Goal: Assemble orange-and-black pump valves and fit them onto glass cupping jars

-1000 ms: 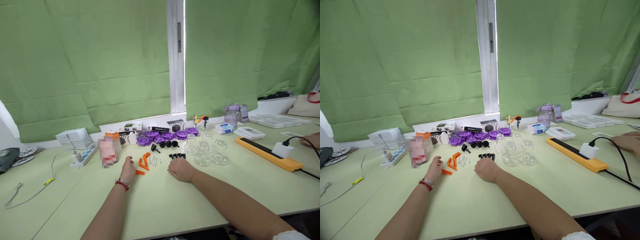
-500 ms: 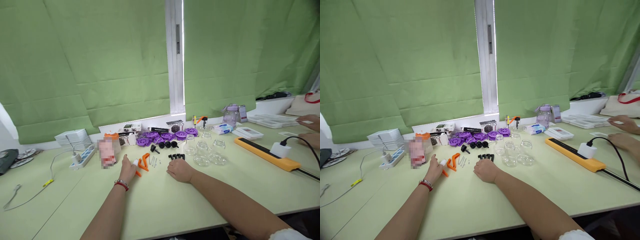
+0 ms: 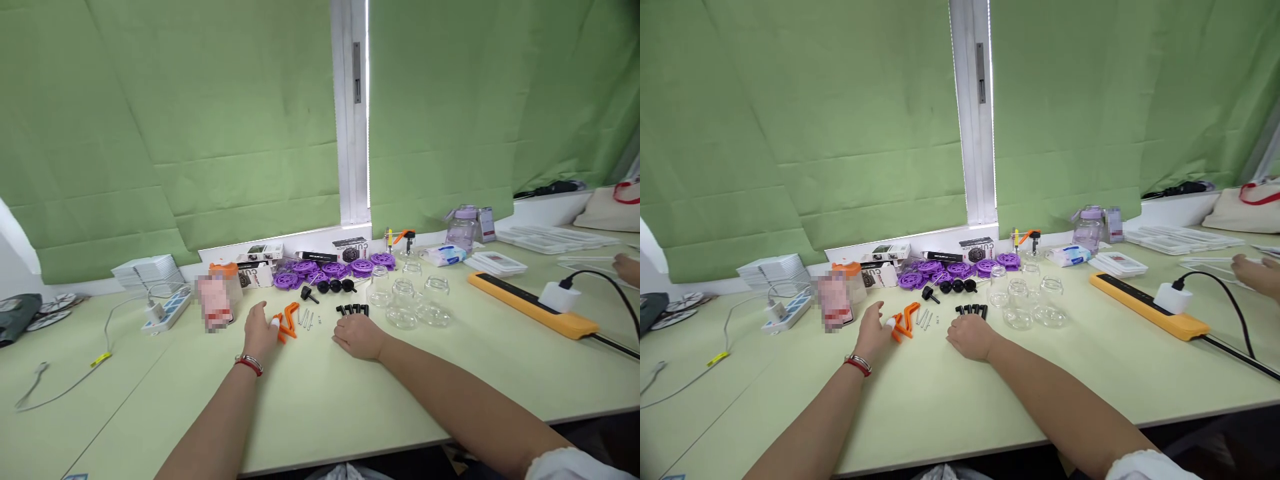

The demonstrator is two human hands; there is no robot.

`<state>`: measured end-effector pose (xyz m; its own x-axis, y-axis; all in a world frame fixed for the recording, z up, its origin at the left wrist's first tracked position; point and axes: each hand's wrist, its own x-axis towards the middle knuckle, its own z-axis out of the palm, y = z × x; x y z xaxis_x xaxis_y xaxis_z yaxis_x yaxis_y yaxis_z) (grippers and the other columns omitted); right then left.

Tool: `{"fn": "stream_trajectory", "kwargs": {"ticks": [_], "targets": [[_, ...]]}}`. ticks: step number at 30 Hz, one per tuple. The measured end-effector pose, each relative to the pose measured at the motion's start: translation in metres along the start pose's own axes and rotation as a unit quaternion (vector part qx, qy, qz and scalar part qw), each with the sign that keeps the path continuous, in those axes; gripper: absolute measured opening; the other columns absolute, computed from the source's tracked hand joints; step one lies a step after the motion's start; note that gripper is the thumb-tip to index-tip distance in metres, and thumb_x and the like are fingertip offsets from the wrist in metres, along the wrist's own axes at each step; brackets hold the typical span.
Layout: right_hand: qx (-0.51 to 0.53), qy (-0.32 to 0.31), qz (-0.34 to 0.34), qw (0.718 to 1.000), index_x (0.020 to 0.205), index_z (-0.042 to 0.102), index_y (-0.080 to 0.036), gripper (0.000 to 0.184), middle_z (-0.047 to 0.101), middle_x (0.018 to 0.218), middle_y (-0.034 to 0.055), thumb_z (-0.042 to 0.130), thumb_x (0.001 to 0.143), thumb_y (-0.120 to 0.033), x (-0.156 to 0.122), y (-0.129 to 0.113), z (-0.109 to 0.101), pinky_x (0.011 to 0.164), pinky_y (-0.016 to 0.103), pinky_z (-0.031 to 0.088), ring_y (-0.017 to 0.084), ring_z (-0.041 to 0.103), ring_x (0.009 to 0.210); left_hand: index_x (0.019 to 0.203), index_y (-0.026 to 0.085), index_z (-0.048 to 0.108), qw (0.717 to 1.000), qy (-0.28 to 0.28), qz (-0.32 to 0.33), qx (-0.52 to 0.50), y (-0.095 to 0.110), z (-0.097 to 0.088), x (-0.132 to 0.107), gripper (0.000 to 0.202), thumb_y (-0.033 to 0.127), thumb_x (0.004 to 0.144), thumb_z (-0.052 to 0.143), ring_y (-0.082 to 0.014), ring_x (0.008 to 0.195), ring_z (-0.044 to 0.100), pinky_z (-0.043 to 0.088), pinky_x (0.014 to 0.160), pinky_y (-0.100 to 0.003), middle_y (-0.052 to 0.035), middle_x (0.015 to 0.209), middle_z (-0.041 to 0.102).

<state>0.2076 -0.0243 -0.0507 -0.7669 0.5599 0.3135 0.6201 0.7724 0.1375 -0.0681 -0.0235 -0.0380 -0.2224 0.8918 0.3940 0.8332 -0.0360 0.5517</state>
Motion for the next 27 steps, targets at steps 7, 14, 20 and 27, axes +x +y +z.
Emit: {"fn": "stream_trajectory", "kwargs": {"ticks": [7,14,20,27], "targets": [[0.001,0.003,-0.002,1.0,0.077,0.064,-0.014,0.033,0.065,0.079,0.0074,0.038,0.092,-0.027,0.001,-0.001,-0.001,0.067,0.029,0.039,0.017,0.059,0.073,0.124,0.016,0.042,0.988,-0.103,0.072,0.093,0.062,0.023,0.022,0.051,0.023,0.075,0.055,-0.0297,0.125,0.042,0.026,0.104,-0.042,-0.0165,0.133,0.047],[-0.002,0.001,-0.015,1.0,0.08,0.064,-0.014,0.032,0.066,0.081,0.0081,0.038,0.092,-0.026,0.003,-0.001,0.0,0.067,0.03,0.04,0.018,0.059,0.074,0.114,0.017,0.048,0.984,-0.137,0.04,0.103,0.086,0.064,0.075,0.041,0.025,0.075,0.056,-0.0312,0.102,0.059,0.023,0.1,-0.049,-0.015,0.103,0.067],[-0.003,0.0,-0.024,1.0,0.082,0.065,-0.014,0.031,0.066,0.082,0.0081,0.038,0.092,-0.026,0.005,0.0,0.0,0.069,0.03,0.041,0.018,0.059,0.074,0.091,0.018,0.059,0.992,-0.114,0.002,0.055,0.073,0.083,0.085,0.019,0.014,0.072,0.056,-0.0316,0.1,0.061,0.022,0.1,-0.049,-0.0123,0.084,0.07],[-0.011,-0.013,-0.023,1.0,0.08,0.063,-0.013,0.031,0.064,0.08,0.0086,0.038,0.093,-0.025,0.005,0.0,0.002,0.07,0.031,0.041,0.018,0.058,0.074,0.088,0.019,0.061,0.987,-0.019,-0.074,-0.14,0.062,0.061,0.088,0.019,0.013,0.071,0.056,-0.0296,0.108,0.055,0.026,0.103,-0.046,-0.0095,0.091,0.068]]}}
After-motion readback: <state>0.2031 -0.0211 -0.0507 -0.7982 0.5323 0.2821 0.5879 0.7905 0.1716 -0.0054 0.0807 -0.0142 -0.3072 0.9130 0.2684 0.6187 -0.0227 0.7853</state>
